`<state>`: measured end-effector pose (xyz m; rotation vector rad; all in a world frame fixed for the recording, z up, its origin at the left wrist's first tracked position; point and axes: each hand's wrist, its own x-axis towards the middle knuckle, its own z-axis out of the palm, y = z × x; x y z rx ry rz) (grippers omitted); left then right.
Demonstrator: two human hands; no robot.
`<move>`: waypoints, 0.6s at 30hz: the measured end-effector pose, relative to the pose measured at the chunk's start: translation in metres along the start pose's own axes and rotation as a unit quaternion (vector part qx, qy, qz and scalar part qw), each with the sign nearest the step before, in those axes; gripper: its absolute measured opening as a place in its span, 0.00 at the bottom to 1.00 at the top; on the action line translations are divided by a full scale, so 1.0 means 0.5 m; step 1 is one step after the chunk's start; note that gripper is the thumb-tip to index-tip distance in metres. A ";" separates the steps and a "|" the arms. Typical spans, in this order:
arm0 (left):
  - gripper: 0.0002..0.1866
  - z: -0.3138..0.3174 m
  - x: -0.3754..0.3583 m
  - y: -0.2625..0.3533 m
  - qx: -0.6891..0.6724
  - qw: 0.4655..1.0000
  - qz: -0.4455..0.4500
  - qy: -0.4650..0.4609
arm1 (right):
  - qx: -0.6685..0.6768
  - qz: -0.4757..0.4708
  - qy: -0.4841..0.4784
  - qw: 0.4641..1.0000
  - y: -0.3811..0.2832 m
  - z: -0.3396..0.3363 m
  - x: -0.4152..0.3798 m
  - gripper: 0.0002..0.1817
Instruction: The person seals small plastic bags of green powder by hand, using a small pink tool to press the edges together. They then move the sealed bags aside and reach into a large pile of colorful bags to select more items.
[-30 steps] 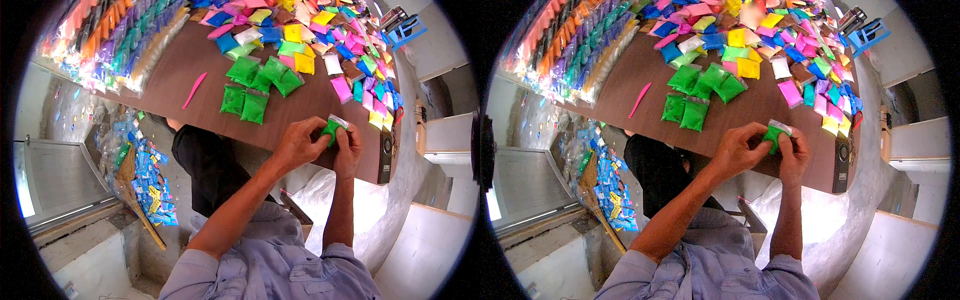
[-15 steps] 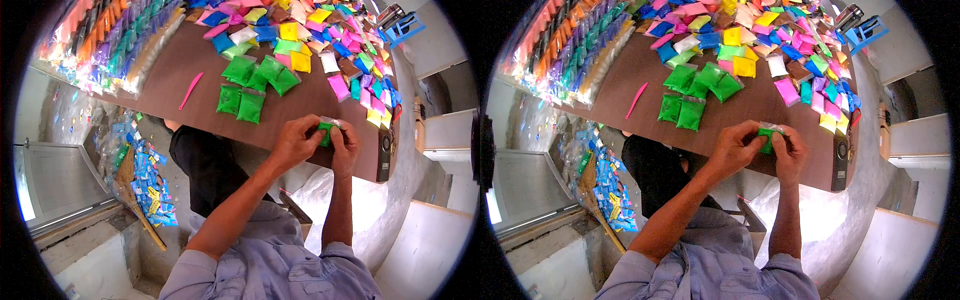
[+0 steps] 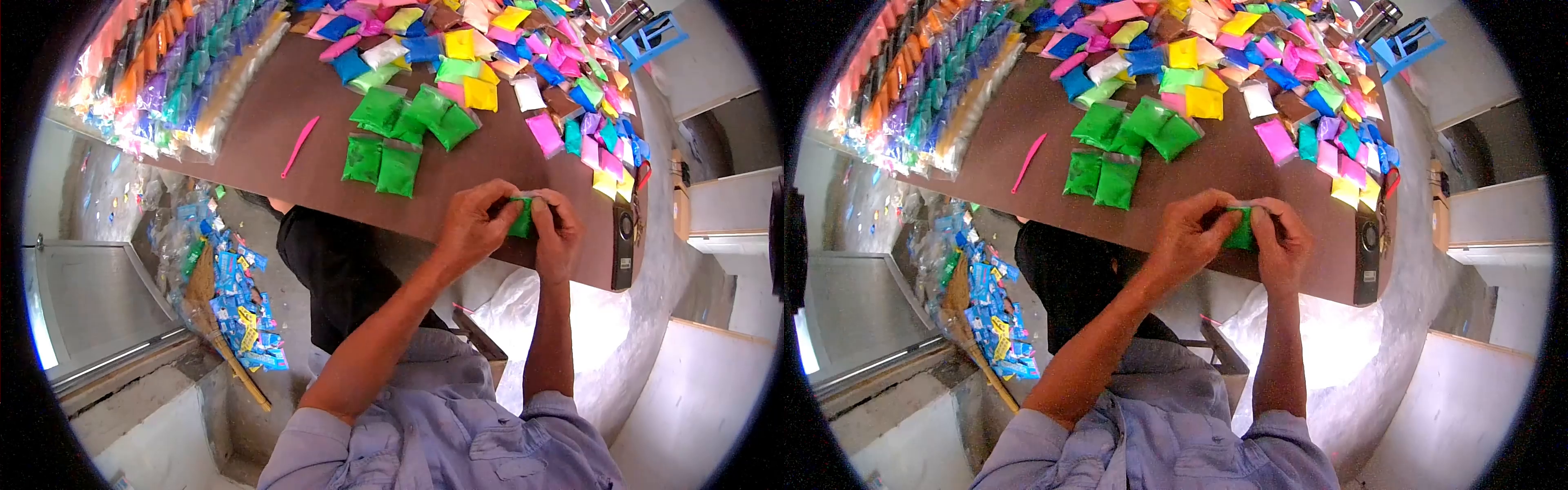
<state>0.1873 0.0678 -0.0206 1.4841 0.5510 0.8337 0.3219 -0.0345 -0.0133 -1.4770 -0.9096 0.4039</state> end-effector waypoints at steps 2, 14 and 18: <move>0.09 -0.003 0.003 0.003 0.007 1.000 -0.017 -0.016 | -0.010 -0.008 0.009 1.000 0.008 0.000 -0.001 0.06; 0.06 0.002 0.003 -0.008 0.029 0.999 0.031 0.002 | -0.020 -0.006 0.006 1.000 -0.011 0.009 -0.002 0.05; 0.07 0.009 0.004 0.001 0.002 1.000 -0.002 -0.008 | 0.010 0.007 0.022 1.000 -0.007 0.007 -0.005 0.05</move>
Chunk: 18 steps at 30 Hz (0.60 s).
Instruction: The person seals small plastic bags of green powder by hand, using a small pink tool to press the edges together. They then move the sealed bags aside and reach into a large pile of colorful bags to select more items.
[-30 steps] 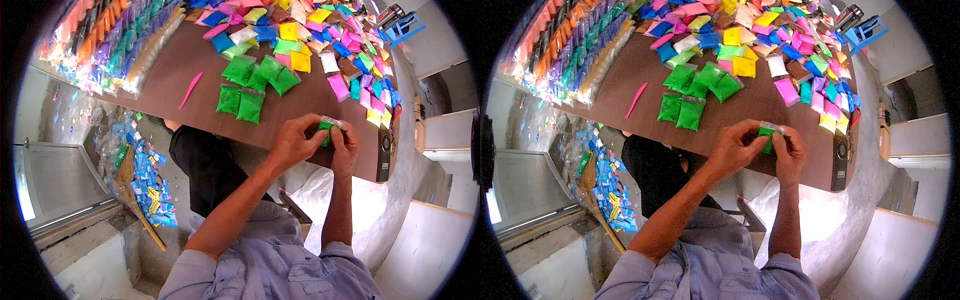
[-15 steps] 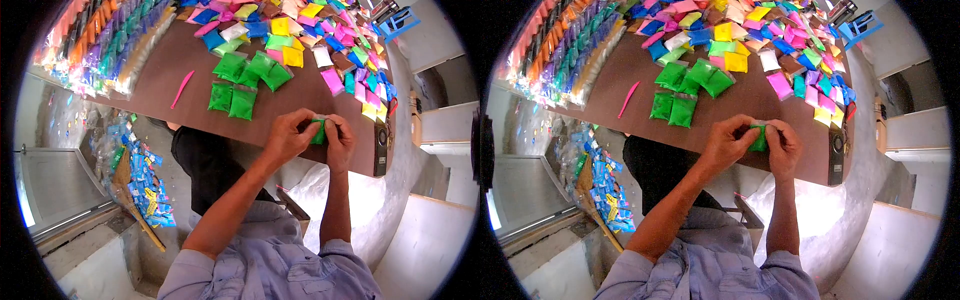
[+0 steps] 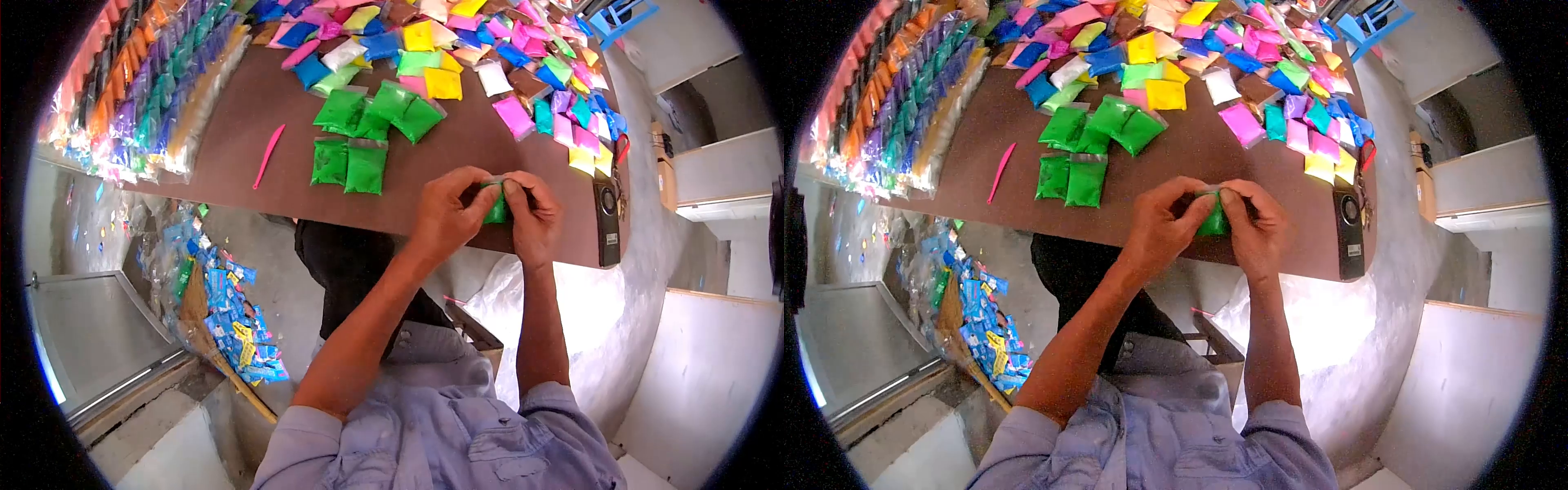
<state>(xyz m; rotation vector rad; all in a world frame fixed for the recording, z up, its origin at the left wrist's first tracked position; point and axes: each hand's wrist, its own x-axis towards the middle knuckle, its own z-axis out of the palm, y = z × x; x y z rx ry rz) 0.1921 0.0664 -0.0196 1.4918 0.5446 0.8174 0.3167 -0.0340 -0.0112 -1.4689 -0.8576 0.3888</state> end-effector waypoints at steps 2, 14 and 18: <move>0.08 0.001 0.002 0.008 0.011 1.000 0.013 0.007 | 0.002 -0.010 0.000 1.000 0.009 -0.005 0.002 0.05; 0.08 -0.013 -0.004 0.016 0.094 0.995 0.010 -0.026 | -0.022 0.004 -0.024 0.999 0.002 -0.005 0.004 0.06; 0.09 -0.001 -0.003 0.017 0.062 0.998 0.025 -0.020 | 0.027 0.024 0.011 0.999 0.017 -0.011 0.001 0.06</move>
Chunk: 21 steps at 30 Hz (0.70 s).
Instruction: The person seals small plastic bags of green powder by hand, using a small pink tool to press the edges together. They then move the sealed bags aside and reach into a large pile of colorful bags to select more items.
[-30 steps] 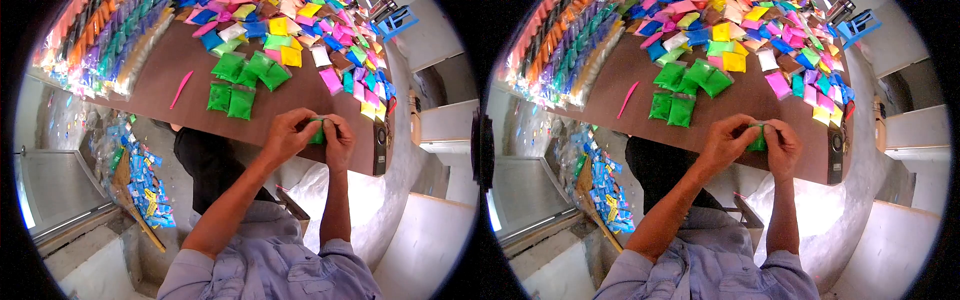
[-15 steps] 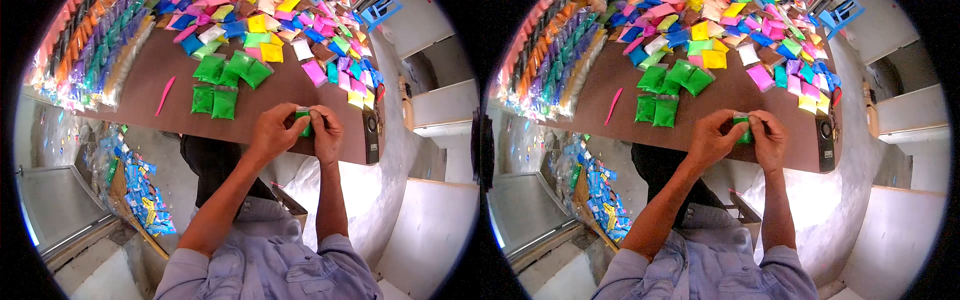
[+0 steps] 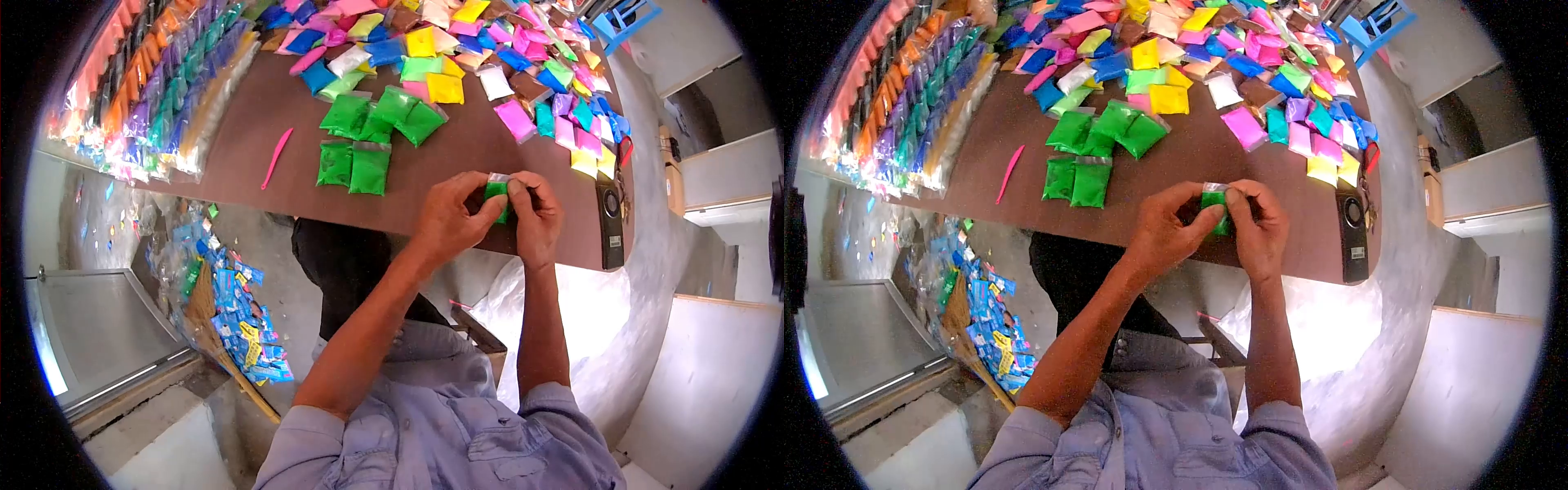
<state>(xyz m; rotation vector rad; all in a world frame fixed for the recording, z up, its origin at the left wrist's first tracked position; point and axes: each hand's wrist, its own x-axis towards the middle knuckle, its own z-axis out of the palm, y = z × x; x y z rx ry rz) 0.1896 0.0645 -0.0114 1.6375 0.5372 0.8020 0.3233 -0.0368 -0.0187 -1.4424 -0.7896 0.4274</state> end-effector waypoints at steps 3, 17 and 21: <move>0.10 -0.003 0.000 0.005 0.044 0.999 0.010 -0.016 | 0.017 -0.014 0.001 1.000 0.004 -0.003 0.002 0.06; 0.11 -0.004 0.000 0.007 0.026 0.999 -0.009 -0.024 | 0.051 -0.002 -0.024 0.998 0.019 -0.007 0.002 0.08; 0.12 -0.006 0.001 0.012 0.050 0.999 0.012 -0.016 | 0.085 -0.019 0.004 0.996 0.018 -0.001 0.001 0.08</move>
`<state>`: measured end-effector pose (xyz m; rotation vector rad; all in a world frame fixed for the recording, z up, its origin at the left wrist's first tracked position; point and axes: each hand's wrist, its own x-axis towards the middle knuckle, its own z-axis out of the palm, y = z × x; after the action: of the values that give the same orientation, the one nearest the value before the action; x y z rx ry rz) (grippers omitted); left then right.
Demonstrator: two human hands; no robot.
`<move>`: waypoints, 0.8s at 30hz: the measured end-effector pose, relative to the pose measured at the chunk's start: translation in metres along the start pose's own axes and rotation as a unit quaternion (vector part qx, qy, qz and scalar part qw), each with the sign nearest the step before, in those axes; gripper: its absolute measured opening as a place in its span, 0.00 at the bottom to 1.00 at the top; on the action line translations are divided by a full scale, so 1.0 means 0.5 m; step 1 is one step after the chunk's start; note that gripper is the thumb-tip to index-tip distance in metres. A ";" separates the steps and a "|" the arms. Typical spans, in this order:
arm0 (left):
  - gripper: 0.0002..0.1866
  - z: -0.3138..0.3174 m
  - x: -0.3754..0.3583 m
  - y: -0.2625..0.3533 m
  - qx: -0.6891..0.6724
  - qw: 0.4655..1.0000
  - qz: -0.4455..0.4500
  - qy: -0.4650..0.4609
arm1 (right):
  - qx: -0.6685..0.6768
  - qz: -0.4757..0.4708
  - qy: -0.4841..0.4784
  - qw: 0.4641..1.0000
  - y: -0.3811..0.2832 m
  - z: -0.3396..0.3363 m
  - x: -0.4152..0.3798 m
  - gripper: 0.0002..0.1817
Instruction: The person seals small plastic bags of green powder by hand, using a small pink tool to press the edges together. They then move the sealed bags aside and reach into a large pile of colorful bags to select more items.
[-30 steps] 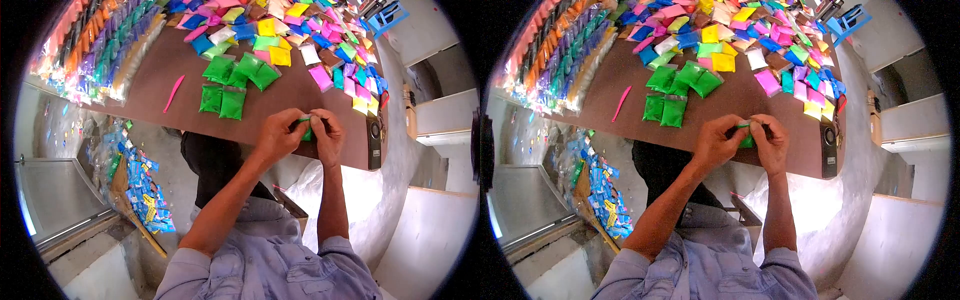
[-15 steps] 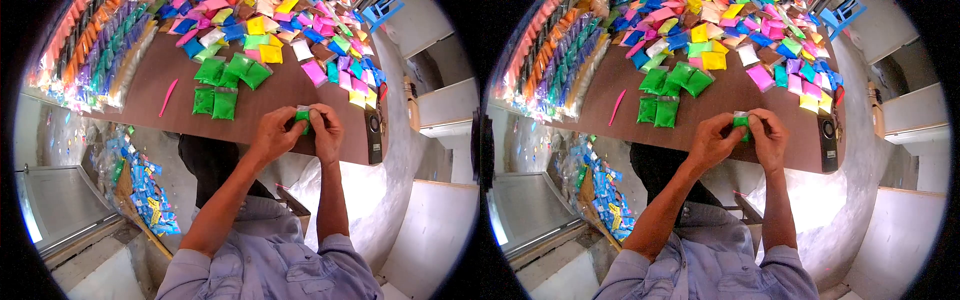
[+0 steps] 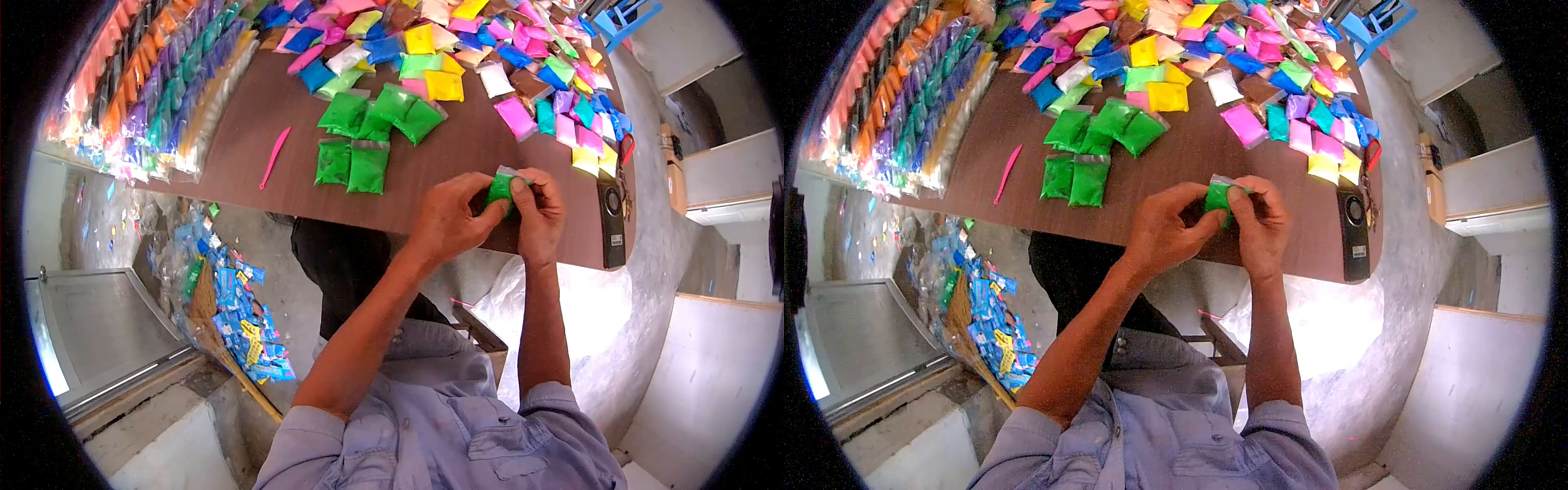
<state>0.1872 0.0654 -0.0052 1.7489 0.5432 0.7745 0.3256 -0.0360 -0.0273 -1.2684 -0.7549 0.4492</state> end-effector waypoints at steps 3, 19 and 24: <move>0.12 -0.004 0.001 -0.008 0.027 0.999 -0.013 -0.015 | -0.055 -0.020 -0.009 0.998 -0.009 0.008 0.005 0.08; 0.10 -0.007 0.001 -0.004 -0.011 0.999 -0.028 -0.026 | -0.052 0.000 -0.004 0.999 -0.012 0.016 0.007 0.09; 0.10 -0.004 0.001 -0.015 -0.022 0.998 -0.052 -0.026 | -0.133 0.003 -0.017 0.991 -0.013 0.019 0.009 0.11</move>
<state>0.1860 0.0693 -0.0117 1.6831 0.5728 0.6621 0.3214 -0.0281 -0.0191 -1.5140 -0.8608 0.3849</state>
